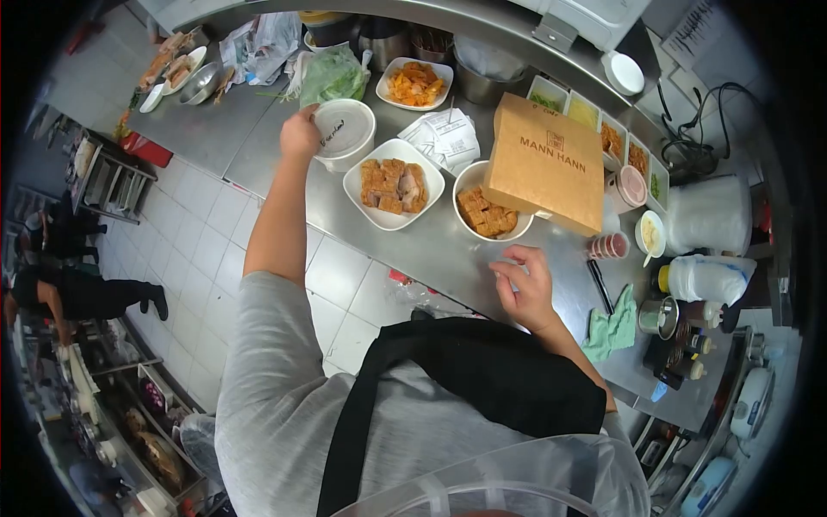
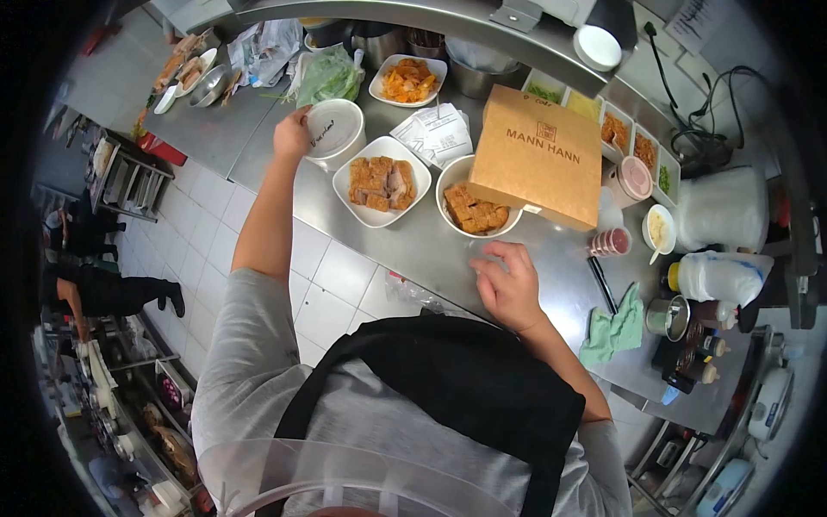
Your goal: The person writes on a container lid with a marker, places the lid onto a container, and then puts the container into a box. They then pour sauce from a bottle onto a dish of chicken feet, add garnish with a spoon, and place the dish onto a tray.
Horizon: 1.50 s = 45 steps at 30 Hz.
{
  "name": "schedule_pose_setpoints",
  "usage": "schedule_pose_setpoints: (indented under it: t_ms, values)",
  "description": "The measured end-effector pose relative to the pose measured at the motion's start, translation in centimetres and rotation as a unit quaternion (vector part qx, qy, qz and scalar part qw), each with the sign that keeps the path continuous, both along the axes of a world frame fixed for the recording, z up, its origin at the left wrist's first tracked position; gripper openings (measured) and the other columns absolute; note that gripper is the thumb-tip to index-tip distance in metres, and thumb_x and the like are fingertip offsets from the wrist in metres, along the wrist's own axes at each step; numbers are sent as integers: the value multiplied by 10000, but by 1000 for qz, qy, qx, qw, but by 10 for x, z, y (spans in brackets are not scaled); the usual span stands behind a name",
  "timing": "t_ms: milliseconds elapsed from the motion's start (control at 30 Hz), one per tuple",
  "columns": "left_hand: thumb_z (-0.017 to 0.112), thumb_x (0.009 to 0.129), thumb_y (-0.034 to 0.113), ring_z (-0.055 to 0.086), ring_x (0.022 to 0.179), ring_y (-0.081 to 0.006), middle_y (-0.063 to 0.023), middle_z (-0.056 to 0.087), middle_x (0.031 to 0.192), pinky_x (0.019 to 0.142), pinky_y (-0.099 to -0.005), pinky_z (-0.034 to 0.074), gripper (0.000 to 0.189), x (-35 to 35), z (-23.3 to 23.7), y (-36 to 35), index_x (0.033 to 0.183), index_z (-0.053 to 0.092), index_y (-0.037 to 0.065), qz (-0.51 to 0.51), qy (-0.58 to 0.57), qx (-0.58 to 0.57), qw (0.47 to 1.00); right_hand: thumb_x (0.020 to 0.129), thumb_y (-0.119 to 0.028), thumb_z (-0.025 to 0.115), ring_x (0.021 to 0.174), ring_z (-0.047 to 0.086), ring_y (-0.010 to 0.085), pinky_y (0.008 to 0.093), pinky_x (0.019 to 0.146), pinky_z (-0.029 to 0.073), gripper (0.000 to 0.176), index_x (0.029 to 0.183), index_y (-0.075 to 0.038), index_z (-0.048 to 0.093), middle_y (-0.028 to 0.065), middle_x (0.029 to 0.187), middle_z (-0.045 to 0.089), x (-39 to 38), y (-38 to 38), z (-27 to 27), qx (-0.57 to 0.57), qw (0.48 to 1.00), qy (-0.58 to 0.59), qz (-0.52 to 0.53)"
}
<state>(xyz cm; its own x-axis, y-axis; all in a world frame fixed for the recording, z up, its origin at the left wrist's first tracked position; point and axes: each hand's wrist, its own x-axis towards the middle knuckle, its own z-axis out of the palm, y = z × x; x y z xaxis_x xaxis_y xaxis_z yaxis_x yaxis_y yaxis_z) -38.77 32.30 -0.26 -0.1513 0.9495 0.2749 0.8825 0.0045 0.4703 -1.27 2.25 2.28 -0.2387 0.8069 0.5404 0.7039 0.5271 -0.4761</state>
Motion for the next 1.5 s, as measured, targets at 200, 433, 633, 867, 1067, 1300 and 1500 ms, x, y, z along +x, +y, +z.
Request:
schedule_pose_setpoints:
  t_ms: [200,433,633,867,1067,1300,1500]
  values:
    - [508,817,108,631,961,-351,-185,657,1026,827,-423,508,380,8,20,0,1172,637,156,-24,149,-66,986,772,-4,583,911,573,298,377,787,486,237,995,-49,651,121,1000,585,-91,99,34,-12,990,32,139]
    - [625,781,183,662,815,-270,-135,692,886,741,-366,503,340,-33,-22,19,1101,679,82,-22,-225,5,974,932,-174,525,990,597,213,310,837,467,315,1207,-35,591,123,1129,626,-189,316,-16,-260,944,176,101]
    - [674,812,150,580,664,-141,-39,636,775,572,-287,453,156,-48,-24,21,870,675,6,83,-446,-96,886,926,-211,523,927,624,202,305,824,479,267,1116,-80,658,111,1059,667,-241,345,-59,-349,908,208,98]
    - [661,827,129,502,615,-94,11,584,691,559,-275,406,96,-52,-10,-2,799,649,38,81,-402,-49,911,907,-215,521,951,624,239,320,850,472,258,1066,-96,685,123,1050,653,-264,335,-53,-368,895,190,166]
    - [637,837,118,499,616,-97,5,575,680,570,-272,408,95,-50,-19,1,793,639,34,99,-362,-30,927,953,-151,472,853,573,121,281,788,474,257,1114,-50,647,46,958,634,-266,342,-64,-395,878,202,181]
    - [661,790,241,648,747,-240,-104,678,783,688,-355,486,178,-50,-10,-3,843,682,71,121,-311,-57,941,927,-168,484,985,562,187,316,850,459,254,1082,-66,657,97,1068,583,-267,340,-55,-371,897,167,174]
    - [648,780,216,650,821,-280,-134,681,855,726,-367,499,158,-47,-6,0,861,675,84,137,-185,-102,968,893,-233,486,1049,558,325,411,880,457,260,1043,-137,676,131,1117,576,-267,334,-41,-261,959,-9,113]
